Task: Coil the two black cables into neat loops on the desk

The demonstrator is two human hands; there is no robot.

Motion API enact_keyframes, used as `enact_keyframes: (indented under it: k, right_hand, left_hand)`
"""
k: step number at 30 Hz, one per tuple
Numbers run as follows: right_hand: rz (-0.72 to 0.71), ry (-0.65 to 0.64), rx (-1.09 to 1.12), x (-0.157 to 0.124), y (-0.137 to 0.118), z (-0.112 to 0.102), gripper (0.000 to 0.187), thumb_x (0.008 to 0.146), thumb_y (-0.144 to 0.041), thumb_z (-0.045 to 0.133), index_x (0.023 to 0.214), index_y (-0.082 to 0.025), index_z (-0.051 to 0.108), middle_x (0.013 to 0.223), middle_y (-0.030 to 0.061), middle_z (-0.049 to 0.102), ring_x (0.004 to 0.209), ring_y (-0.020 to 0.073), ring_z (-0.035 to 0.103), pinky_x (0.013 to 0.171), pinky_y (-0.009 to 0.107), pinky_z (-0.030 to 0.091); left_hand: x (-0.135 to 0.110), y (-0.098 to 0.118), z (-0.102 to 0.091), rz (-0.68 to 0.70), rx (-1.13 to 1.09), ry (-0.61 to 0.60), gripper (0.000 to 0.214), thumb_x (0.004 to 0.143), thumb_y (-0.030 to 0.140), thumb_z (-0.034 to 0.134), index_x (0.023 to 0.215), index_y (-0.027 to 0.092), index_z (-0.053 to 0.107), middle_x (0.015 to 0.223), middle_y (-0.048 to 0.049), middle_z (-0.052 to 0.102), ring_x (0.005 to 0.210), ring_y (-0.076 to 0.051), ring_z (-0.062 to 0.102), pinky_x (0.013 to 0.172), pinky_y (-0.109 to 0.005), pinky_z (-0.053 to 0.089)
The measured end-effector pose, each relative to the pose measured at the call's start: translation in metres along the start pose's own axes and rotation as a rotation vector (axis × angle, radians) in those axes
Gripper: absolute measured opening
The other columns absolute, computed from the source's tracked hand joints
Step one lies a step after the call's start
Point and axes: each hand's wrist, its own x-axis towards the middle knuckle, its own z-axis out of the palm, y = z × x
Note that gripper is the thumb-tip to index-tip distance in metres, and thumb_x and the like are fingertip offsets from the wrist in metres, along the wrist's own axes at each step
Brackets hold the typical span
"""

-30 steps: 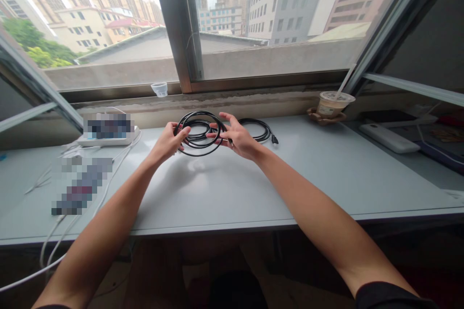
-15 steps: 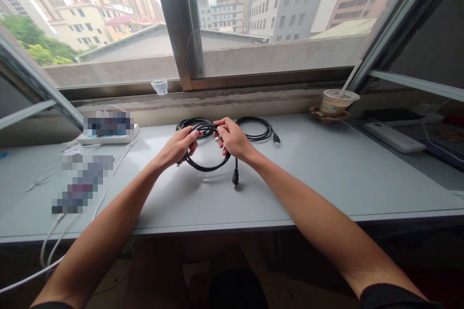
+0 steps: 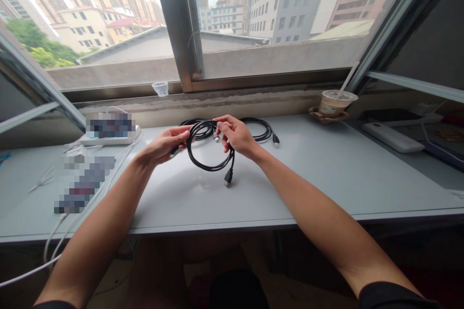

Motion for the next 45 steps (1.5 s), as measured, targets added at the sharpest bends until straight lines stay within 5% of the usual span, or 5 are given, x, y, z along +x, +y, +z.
enact_keyframes:
  k: [9,21,35,41,45]
  right_hand:
    - [0.042,-0.073,-0.225,-0.005,0.002,0.008,0.054,0.097,-0.059,0.066,0.133,-0.020,0.075,0.079,-0.0011,0.060,0.045,0.0062,0.040,0.034,0.022,0.041]
    - [0.285,-0.038,0.103,-0.007,0.003,0.031,0.039,0.103,-0.030,0.057,0.141,-0.021,0.056,0.083,-0.0046,0.049,0.053,0.0063,0.041,0.056,0.025,0.055]
    - [0.221,-0.258,-0.333,-0.014,0.032,0.034,0.055,0.101,-0.025,0.048,0.157,-0.021,0.050,0.125,0.0131,0.066,0.066,0.0134,0.063,0.063,0.032,0.059]
    - [-0.145,0.051,-0.816,0.017,0.023,-0.026,0.046,0.102,-0.035,0.052,0.141,-0.015,0.068,0.137,0.0174,0.068,0.125,0.0299,0.064,0.116,0.048,0.049]
    - [0.034,0.349,-1.235,0.028,0.035,-0.096,0.051,0.100,-0.028,0.053,0.145,-0.007,0.064,0.146,0.0231,0.064,0.143,0.0390,0.051,0.120,0.056,0.041]
  left_hand:
    - [-0.001,-0.009,0.019,-0.016,0.364,0.086,0.051,0.092,0.067,0.069,0.110,0.019,0.066,0.091,-0.0052,0.068,0.073,-0.014,0.064,0.057,-0.023,0.052]
    - [0.014,-0.028,0.025,0.210,0.862,0.454,0.036,0.101,0.020,0.051,0.132,0.016,0.068,0.120,-0.0132,0.074,0.110,-0.026,0.071,0.105,-0.044,0.056]
    - [0.001,-0.019,0.039,0.030,1.648,0.074,0.036,0.105,0.014,0.036,0.133,0.015,0.059,0.116,-0.0173,0.067,0.098,-0.029,0.072,0.082,-0.038,0.055]
    - [0.014,0.000,0.022,0.048,1.640,0.109,0.038,0.105,0.014,0.035,0.133,0.022,0.060,0.115,-0.0138,0.067,0.096,-0.027,0.072,0.083,-0.037,0.054]
    - [0.056,0.017,-0.018,0.059,1.566,0.235,0.033,0.109,0.029,0.039,0.135,0.024,0.059,0.125,-0.0153,0.068,0.111,-0.029,0.070,0.093,-0.038,0.053]
